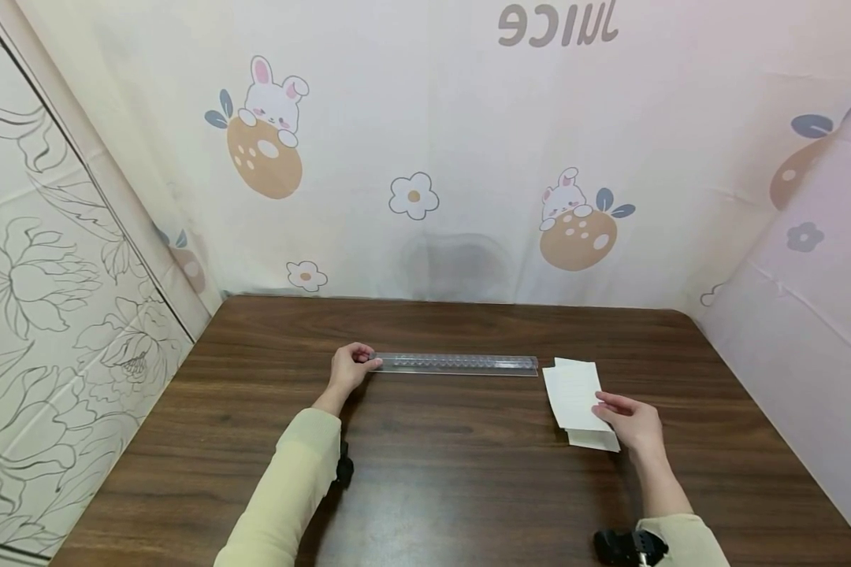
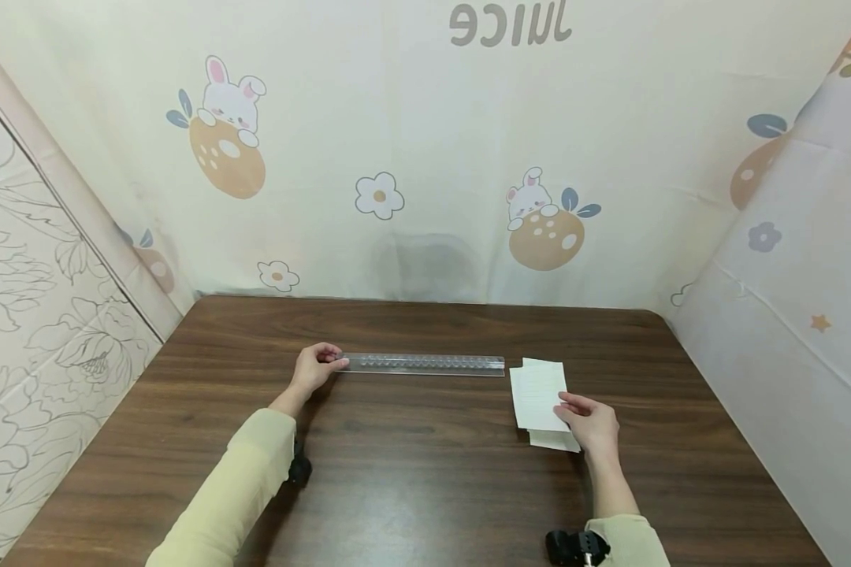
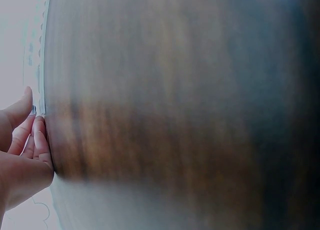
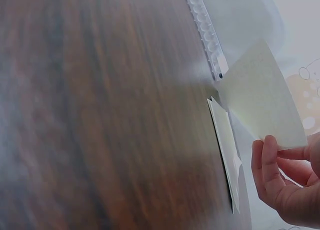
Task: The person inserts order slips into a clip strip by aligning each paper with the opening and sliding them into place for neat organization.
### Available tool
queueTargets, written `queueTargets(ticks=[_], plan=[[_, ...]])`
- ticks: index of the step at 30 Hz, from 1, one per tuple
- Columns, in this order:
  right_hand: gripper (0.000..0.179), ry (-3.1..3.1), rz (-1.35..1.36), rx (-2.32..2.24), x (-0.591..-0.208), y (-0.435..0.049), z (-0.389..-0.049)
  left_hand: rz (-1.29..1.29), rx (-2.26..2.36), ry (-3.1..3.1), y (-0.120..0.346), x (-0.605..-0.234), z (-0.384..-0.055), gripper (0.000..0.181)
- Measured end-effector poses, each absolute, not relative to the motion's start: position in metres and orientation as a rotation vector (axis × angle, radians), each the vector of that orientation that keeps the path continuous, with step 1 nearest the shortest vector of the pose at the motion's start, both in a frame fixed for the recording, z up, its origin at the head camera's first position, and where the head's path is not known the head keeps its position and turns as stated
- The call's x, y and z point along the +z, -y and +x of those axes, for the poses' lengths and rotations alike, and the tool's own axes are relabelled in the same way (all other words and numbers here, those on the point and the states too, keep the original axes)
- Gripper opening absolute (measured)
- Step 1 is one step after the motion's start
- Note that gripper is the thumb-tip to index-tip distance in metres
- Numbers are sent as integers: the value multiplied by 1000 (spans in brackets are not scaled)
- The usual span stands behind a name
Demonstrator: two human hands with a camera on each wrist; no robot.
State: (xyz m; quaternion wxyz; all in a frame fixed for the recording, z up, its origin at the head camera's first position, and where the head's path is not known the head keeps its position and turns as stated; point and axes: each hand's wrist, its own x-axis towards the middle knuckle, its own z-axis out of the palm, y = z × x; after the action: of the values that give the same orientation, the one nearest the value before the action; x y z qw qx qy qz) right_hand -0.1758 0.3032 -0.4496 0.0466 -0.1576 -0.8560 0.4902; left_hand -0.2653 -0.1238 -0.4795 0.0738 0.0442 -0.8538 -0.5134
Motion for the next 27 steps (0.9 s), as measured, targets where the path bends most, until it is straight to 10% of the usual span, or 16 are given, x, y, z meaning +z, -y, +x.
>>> queueTargets(ticks=[27], plan=[[47, 2555, -494, 1740, -448, -295, -173, 168, -1550, 2565, 124, -479, -266, 18]])
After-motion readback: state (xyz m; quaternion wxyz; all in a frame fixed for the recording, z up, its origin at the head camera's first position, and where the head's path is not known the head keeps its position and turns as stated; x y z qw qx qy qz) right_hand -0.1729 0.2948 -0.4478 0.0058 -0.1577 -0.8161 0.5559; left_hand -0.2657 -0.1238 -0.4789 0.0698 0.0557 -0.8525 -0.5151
